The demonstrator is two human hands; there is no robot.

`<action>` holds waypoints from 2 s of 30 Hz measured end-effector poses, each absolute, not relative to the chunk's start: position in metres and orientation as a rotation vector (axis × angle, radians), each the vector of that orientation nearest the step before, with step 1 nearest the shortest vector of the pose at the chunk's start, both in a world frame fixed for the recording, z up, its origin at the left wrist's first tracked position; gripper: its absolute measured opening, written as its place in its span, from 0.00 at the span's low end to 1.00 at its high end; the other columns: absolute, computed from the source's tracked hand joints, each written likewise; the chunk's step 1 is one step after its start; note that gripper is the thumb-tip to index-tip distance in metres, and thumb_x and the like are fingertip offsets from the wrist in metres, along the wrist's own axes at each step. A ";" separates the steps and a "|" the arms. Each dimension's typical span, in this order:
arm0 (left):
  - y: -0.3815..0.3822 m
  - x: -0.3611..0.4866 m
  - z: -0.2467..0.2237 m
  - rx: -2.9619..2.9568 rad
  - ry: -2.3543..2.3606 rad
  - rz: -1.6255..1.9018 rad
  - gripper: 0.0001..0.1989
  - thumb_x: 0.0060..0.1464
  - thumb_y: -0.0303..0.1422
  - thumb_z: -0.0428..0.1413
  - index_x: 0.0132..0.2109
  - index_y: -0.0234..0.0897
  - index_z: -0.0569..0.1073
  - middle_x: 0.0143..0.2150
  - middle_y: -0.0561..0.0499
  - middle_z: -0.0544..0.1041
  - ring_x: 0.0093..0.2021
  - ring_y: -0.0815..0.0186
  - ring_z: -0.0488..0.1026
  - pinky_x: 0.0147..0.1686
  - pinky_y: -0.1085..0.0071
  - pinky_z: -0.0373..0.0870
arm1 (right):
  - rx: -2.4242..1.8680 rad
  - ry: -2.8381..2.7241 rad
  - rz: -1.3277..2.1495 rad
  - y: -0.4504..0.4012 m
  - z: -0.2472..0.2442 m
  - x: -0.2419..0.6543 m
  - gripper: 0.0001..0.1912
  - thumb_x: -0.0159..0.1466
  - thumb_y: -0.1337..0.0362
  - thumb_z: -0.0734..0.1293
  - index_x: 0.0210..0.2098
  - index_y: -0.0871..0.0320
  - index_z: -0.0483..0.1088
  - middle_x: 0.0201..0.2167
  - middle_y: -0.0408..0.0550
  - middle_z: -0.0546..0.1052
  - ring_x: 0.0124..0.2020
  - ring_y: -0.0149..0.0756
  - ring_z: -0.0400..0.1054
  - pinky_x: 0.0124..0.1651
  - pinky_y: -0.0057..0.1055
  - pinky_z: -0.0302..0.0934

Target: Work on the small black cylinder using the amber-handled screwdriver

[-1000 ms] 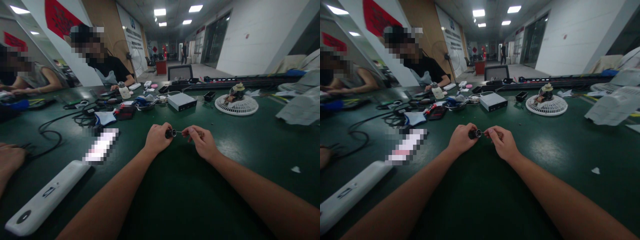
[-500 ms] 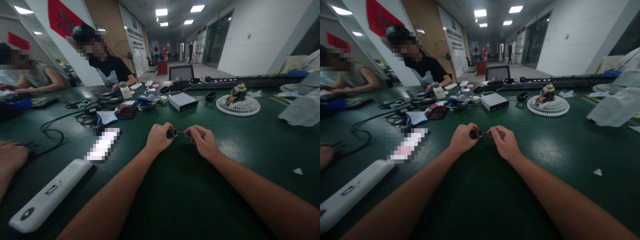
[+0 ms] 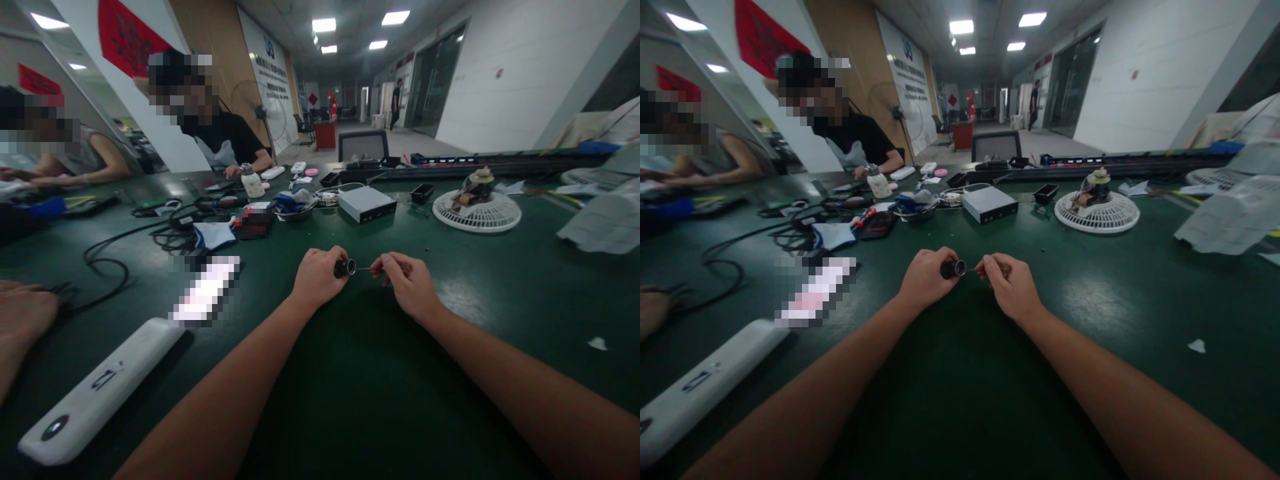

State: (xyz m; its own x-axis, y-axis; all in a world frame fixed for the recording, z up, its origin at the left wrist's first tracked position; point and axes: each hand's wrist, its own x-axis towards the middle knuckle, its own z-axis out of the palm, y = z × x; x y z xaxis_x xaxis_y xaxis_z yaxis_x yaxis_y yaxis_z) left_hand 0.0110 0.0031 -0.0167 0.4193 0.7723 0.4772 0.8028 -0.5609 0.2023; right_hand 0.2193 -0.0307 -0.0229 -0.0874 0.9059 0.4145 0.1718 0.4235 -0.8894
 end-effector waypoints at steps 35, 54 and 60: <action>0.003 0.011 -0.017 -2.571 -1.418 -0.785 0.11 0.52 0.31 0.61 0.43 0.42 0.70 0.37 0.51 0.80 0.39 0.58 0.76 0.49 0.59 0.66 | -0.972 -1.565 0.760 -0.032 -0.022 0.219 0.18 0.71 0.54 0.62 0.38 0.59 0.79 0.32 0.50 0.81 0.32 0.36 0.74 0.31 0.31 0.66; 0.003 0.011 -0.016 -2.564 -1.411 -0.788 0.12 0.51 0.31 0.61 0.43 0.41 0.71 0.37 0.51 0.80 0.39 0.58 0.76 0.49 0.59 0.66 | -0.952 -1.602 0.765 -0.035 -0.020 0.219 0.18 0.72 0.56 0.61 0.38 0.58 0.79 0.32 0.49 0.81 0.28 0.34 0.71 0.31 0.30 0.65; 0.002 0.011 -0.015 -2.577 -1.412 -0.763 0.11 0.51 0.30 0.61 0.43 0.41 0.71 0.37 0.51 0.80 0.39 0.59 0.76 0.49 0.58 0.66 | -1.013 -1.646 0.695 -0.033 -0.021 0.221 0.19 0.72 0.56 0.61 0.36 0.58 0.79 0.29 0.48 0.80 0.28 0.36 0.71 0.31 0.32 0.63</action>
